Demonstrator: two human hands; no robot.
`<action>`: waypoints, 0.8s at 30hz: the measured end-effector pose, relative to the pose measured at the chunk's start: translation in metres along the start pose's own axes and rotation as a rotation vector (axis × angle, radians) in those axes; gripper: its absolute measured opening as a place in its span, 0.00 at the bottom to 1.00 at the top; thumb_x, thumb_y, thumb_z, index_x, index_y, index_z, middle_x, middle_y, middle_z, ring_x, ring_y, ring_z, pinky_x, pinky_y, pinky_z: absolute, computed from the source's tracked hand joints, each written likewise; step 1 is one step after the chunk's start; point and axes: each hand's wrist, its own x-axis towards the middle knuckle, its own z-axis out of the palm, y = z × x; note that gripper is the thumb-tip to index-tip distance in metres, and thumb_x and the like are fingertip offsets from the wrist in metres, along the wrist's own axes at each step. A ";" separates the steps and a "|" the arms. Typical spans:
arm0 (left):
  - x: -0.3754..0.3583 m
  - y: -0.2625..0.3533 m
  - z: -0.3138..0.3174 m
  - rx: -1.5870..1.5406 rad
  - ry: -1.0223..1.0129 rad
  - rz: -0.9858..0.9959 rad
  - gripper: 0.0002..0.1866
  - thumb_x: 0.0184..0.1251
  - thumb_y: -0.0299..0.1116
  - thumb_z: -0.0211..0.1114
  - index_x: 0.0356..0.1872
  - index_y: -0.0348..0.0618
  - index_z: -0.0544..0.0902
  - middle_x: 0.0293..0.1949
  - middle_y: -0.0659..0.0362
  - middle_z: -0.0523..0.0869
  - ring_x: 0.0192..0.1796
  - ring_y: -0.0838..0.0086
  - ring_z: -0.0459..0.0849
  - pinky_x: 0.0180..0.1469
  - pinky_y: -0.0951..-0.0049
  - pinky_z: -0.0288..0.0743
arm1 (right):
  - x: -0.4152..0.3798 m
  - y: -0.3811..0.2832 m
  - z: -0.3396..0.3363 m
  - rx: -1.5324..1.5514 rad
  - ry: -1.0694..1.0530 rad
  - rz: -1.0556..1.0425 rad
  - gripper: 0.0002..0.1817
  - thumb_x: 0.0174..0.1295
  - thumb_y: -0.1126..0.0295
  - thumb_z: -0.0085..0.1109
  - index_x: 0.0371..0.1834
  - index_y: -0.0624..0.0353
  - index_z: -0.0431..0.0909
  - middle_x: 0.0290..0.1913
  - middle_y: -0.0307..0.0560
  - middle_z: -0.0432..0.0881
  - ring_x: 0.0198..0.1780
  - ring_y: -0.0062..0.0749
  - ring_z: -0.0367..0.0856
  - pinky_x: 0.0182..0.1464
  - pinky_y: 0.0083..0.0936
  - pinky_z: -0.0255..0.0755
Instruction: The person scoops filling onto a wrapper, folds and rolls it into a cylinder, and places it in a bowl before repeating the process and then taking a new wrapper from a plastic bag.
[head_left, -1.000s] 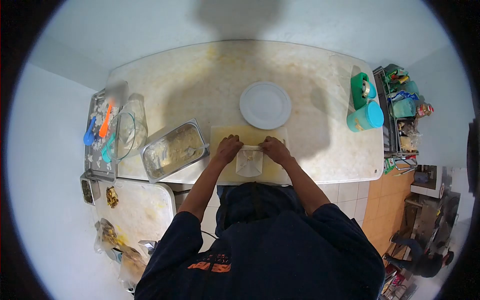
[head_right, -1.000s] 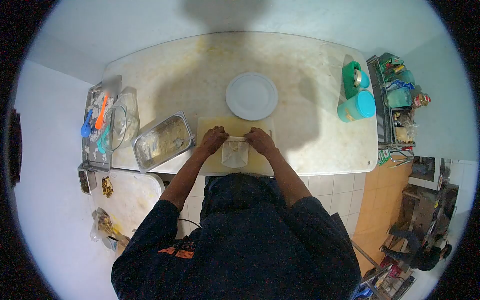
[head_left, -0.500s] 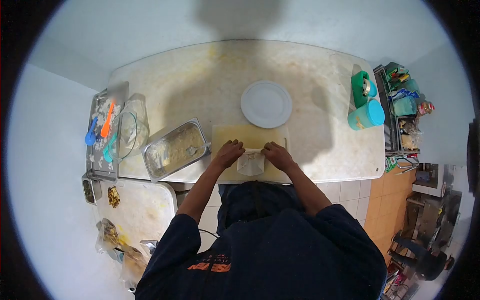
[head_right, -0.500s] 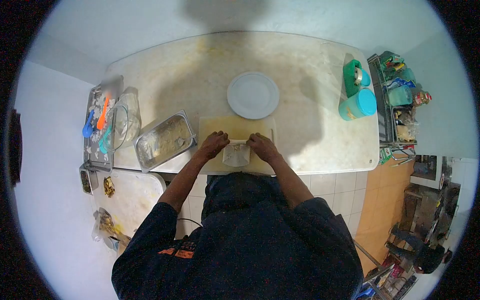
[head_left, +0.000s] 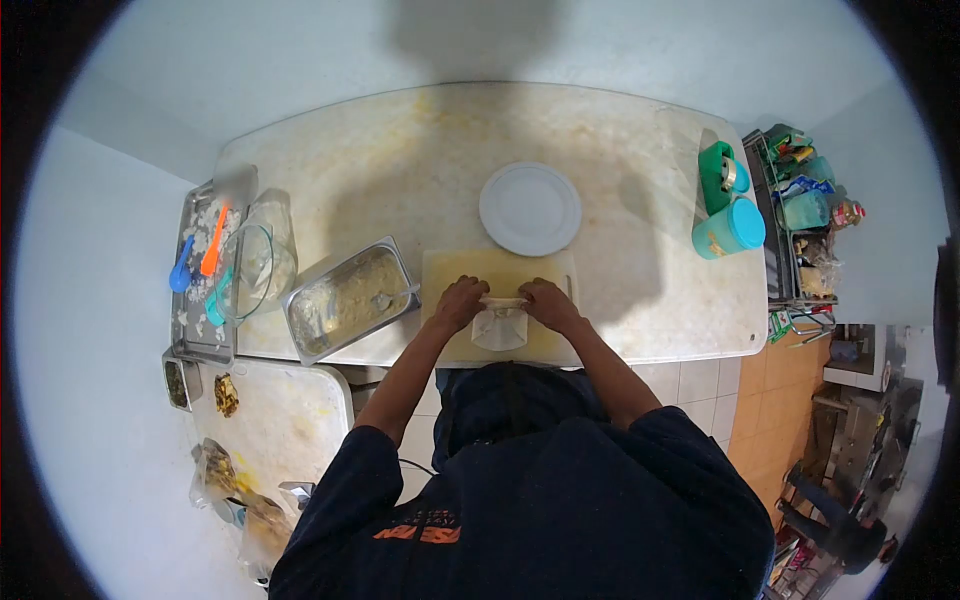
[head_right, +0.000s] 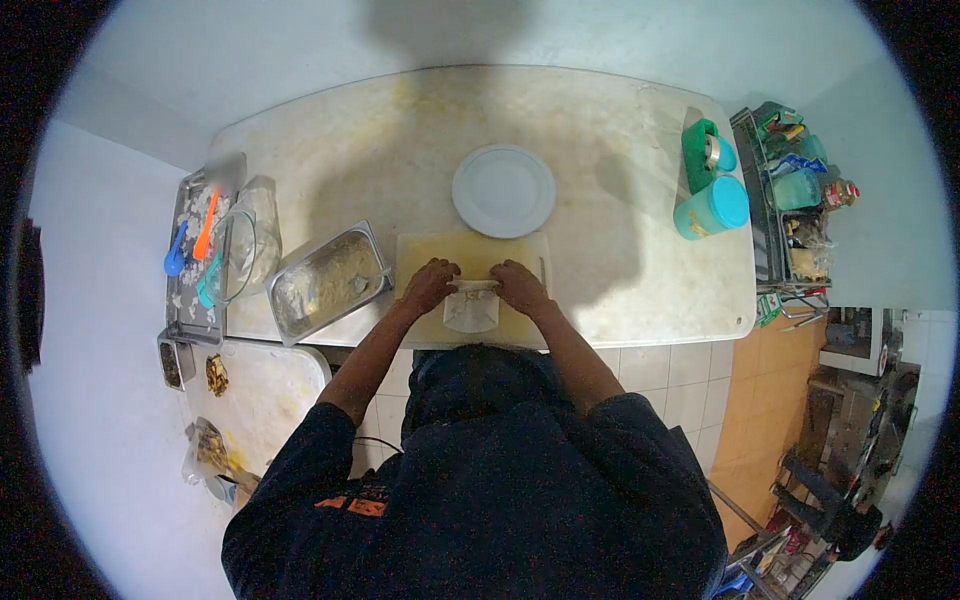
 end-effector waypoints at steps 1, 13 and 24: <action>0.000 0.000 0.001 -0.018 0.012 -0.003 0.07 0.52 0.31 0.71 0.32 0.43 0.84 0.41 0.54 0.81 0.51 0.56 0.79 0.53 0.59 0.77 | 0.000 0.000 -0.002 -0.017 -0.005 -0.030 0.12 0.57 0.69 0.65 0.43 0.61 0.80 0.41 0.52 0.80 0.49 0.48 0.79 0.53 0.39 0.74; -0.008 0.002 0.001 0.086 -0.091 0.069 0.06 0.57 0.28 0.66 0.34 0.43 0.78 0.39 0.55 0.78 0.48 0.56 0.79 0.49 0.57 0.76 | -0.014 -0.007 -0.004 -0.086 -0.036 -0.089 0.09 0.58 0.71 0.62 0.41 0.59 0.76 0.41 0.50 0.78 0.49 0.46 0.79 0.53 0.38 0.76; -0.043 0.004 0.007 0.133 0.096 0.381 0.03 0.57 0.26 0.61 0.32 0.40 0.80 0.39 0.52 0.80 0.46 0.57 0.80 0.48 0.59 0.76 | -0.036 0.004 0.012 -0.110 0.085 -0.324 0.07 0.62 0.71 0.57 0.41 0.61 0.77 0.41 0.51 0.78 0.46 0.47 0.79 0.52 0.40 0.77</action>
